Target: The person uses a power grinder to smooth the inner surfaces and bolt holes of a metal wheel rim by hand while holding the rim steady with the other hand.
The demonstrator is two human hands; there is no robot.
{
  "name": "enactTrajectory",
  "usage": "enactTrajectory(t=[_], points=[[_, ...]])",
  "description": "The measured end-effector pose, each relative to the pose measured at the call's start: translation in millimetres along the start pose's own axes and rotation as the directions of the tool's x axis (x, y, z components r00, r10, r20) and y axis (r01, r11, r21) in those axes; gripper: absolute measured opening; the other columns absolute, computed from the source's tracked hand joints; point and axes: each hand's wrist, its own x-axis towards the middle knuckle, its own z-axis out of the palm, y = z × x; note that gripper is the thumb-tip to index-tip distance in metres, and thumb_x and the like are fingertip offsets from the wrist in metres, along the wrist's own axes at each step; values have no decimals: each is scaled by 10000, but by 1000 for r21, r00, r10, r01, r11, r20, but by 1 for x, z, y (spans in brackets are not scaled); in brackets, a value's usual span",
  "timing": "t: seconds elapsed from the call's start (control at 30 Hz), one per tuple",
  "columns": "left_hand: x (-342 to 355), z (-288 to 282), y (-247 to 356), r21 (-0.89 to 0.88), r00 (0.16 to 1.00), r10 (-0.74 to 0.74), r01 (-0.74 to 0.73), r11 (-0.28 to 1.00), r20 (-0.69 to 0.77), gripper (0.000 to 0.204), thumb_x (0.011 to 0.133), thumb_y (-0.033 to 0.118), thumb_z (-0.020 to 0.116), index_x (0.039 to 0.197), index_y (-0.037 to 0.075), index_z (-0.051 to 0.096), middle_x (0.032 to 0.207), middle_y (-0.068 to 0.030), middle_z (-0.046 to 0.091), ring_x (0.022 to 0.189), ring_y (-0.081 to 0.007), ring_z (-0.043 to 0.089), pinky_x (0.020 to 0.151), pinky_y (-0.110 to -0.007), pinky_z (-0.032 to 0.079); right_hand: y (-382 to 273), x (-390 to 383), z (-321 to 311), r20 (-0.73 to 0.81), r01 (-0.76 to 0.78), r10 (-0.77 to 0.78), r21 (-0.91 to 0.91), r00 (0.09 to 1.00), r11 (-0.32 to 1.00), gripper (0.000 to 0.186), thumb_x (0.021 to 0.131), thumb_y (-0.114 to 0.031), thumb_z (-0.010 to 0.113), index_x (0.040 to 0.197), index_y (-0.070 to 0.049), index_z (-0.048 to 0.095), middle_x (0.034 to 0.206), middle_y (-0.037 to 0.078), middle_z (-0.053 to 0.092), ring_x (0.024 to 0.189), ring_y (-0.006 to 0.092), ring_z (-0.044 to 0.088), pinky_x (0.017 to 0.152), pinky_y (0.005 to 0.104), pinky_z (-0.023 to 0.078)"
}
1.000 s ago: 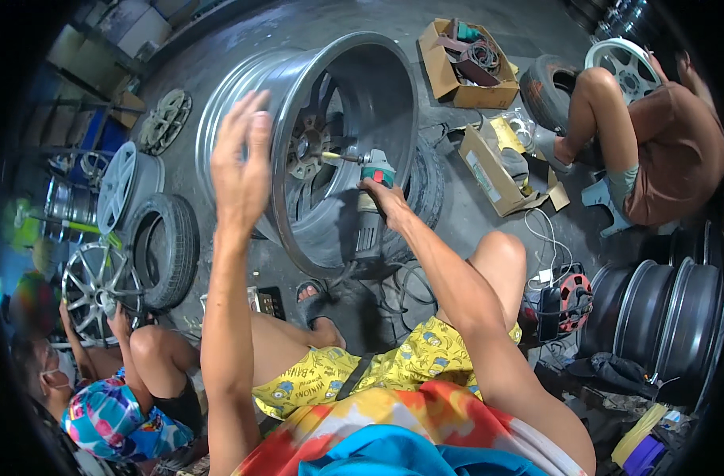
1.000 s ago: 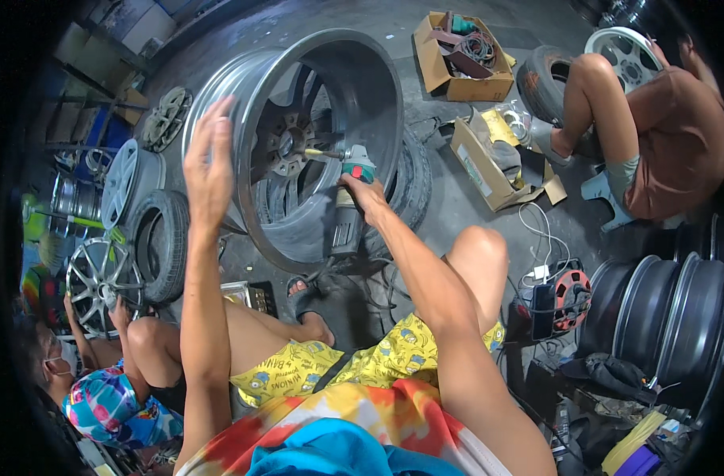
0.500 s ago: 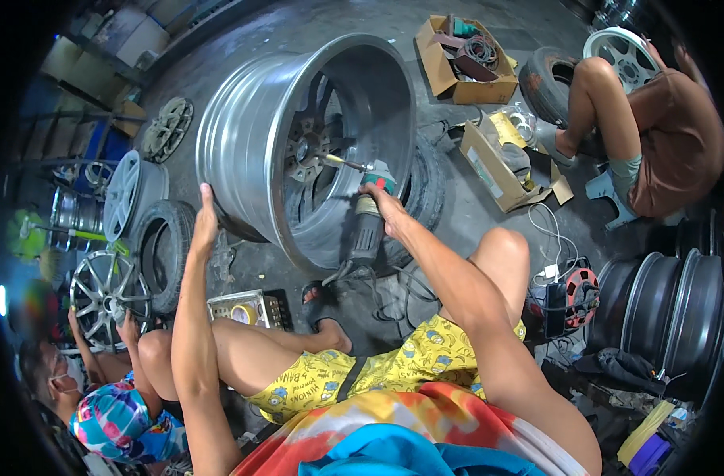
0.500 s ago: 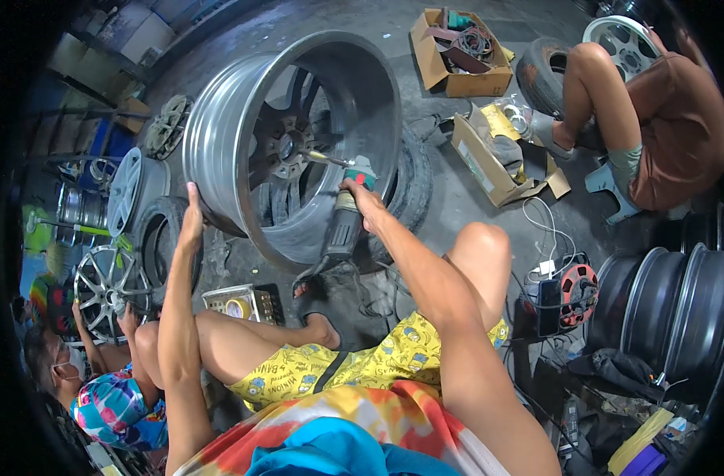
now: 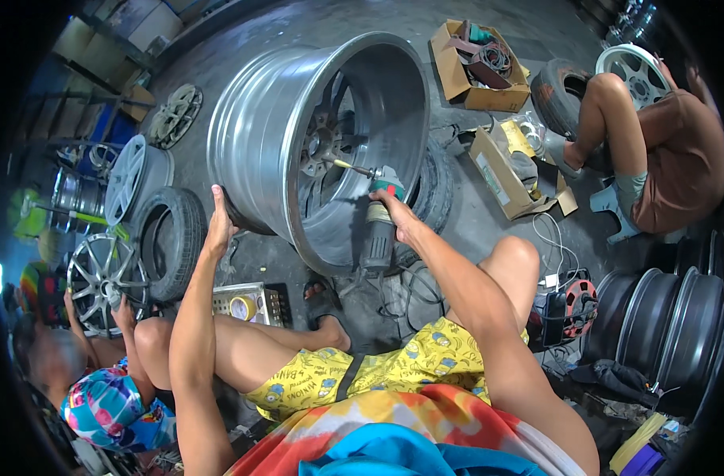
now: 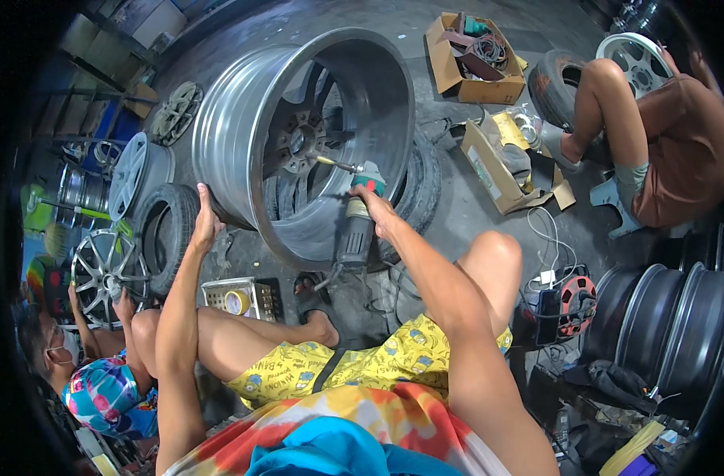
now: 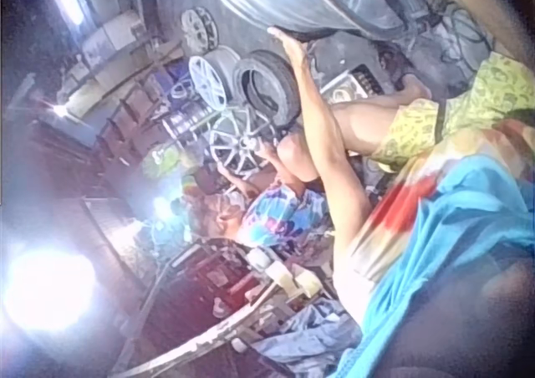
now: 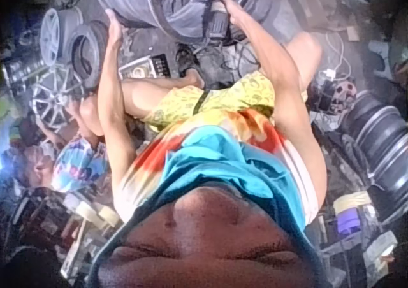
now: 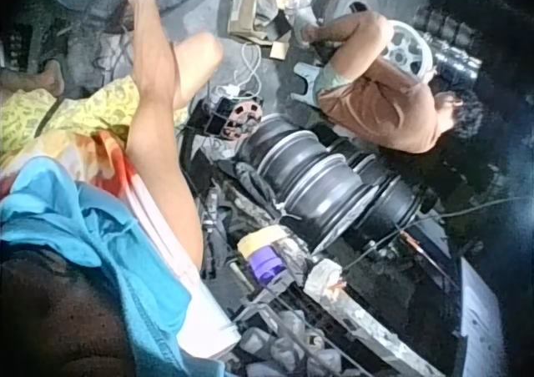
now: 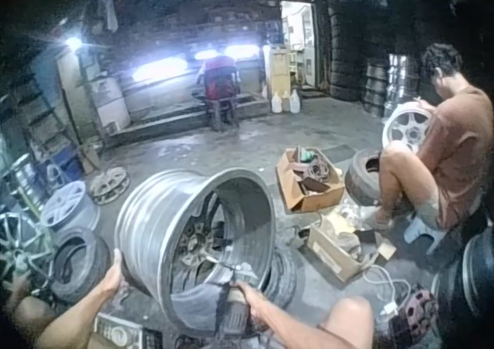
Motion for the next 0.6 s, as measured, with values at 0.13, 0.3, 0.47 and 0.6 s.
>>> enactTrajectory(t=[0.13,0.3,0.47,0.6], points=[[6,-11,-20,-68,1000,20,-19,997,17,1225,903,905,230,1599,-100,154,1609,-312,326,1479,-443,370,1191,-567,326,-1,-3,7,45,-26,27,-5,999,1000,398,816,-344,747,1042,-34,645,835,88,673,680,224,687,642,392,606],[11,-7,-30,-154,996,65,-54,987,65,1158,938,866,237,1588,-93,222,1573,-299,395,1460,-410,412,1193,-539,346,-8,-6,7,-24,-6,6,13,1000,1000,394,808,-322,759,1044,-22,660,840,97,671,678,224,683,650,394,603],[5,0,-25,-205,992,103,-86,975,74,1134,947,854,233,1591,-80,229,1579,-282,397,1450,-400,429,1200,-537,339,-14,5,10,-137,95,-112,-129,984,987,510,760,-330,812,1029,79,667,930,136,693,770,239,688,711,386,585],[8,4,-23,-212,987,106,-78,974,123,1124,953,848,231,1602,-69,197,1603,-274,362,1463,-394,411,1206,-537,329,-24,20,4,-282,325,-494,-481,822,815,603,795,-370,830,1150,69,619,1004,146,697,909,232,705,841,371,568]])
